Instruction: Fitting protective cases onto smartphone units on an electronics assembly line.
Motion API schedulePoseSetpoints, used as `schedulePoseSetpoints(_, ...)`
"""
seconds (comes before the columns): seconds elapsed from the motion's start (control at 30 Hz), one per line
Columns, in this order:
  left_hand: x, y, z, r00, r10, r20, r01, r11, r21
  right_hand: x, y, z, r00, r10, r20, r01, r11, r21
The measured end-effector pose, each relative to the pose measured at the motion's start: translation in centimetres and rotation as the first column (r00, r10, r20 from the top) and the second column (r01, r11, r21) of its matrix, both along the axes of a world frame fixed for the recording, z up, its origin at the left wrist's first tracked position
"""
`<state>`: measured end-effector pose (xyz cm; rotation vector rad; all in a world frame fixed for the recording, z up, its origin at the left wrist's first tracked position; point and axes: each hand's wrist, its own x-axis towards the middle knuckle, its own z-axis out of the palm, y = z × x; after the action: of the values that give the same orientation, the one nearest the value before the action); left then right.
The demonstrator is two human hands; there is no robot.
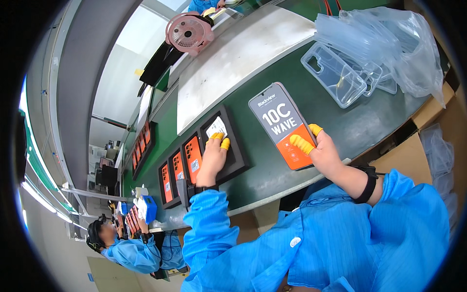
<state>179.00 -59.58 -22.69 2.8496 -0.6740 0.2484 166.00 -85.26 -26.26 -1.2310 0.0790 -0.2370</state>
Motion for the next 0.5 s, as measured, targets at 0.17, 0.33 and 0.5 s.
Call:
schedulePoseSetpoints(0.17, -0.3, 0.3, -0.1, 0.996, 0.006, -0.090, -0.013, 0.996, -0.085, -0.3, 0.2, 0.5, 0.999, 0.045, -0.011, -0.045, 0.999, 0.008)
schedulePoseSetpoints(0.33, -2.3, -2.9, 1.0, 0.976, 0.077, 0.205, -0.005, 0.944, -0.331, 0.1, 1.0, 0.1, 1.000, 0.008, -0.028, -0.005, 0.994, 0.108)
schedulePoseSetpoints(0.5, -11.1, -9.1, 2.4, 0.903, -0.336, -0.266, -0.138, 0.359, -0.923, 0.6, 3.4, 2.6, 0.995, 0.064, 0.082, -0.075, 0.987, 0.140)
